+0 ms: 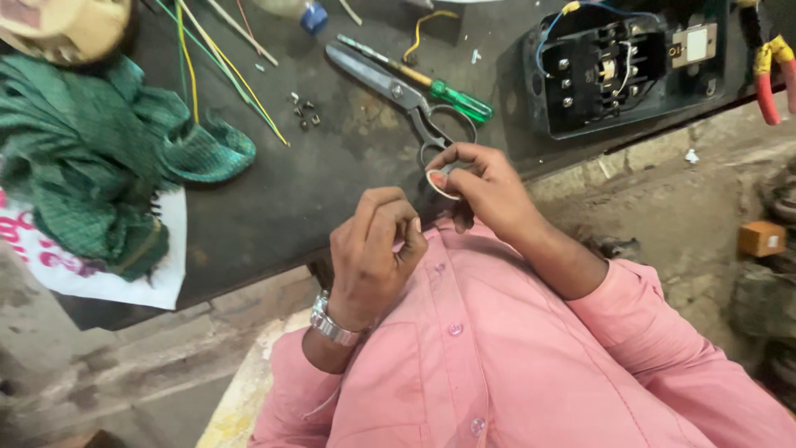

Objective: The person works on an open electrical device on a workbench, using pliers, scissors, and a screwdriver to strip, cut, and connect wires. They also use electrical tape to insulate connections and adjust components within the device.

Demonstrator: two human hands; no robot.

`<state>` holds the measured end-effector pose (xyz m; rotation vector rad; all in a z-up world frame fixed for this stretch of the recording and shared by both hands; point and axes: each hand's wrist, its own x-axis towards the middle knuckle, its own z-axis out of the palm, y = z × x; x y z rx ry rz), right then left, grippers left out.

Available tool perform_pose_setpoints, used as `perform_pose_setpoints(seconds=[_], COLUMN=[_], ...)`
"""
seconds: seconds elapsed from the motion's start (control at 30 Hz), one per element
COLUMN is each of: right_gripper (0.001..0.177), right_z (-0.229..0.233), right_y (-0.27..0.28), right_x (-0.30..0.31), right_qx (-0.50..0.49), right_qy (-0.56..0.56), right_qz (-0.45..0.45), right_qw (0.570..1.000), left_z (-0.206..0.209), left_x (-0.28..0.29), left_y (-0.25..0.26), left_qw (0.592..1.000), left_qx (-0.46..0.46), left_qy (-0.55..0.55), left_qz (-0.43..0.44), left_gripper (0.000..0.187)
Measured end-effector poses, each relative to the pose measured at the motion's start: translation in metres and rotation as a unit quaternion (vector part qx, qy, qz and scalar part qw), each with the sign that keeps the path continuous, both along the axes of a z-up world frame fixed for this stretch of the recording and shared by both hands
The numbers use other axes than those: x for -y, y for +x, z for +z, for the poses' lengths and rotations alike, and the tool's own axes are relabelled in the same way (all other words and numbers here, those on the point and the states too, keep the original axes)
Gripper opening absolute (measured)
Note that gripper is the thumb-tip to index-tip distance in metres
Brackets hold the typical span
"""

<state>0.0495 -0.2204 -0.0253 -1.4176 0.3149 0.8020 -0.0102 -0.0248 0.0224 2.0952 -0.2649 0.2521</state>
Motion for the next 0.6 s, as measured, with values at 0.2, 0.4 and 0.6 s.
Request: perform_pose_setpoints(seconds=[0.2, 0.4, 0.6], right_gripper=[0.019, 0.023, 0.049], right_z=[0.003, 0.003, -0.016], right_y=[0.007, 0.009, 0.009], right_x=[0.008, 0.016, -0.01], right_qx=[-0.011, 0.31, 0.421], right_qy=[0.025, -0.201, -0.458], right_qz=[0.046, 0.052, 0.209], right_qw=[0.999, 0.928, 0.754], left_z=[0.023, 0.05, 0.077], left_x=[0.003, -0.018, -0.038], left_y=[0.011, 0.017, 0.017], left_qw=[0.999, 0.997, 0.988], left_qx=[-0.032, -0.033, -0.029], left_qy=[0.006, 0.07, 0.145], left_qz=[0.017, -0.004, 0.038], left_gripper=[0.017, 0.016, 0.013])
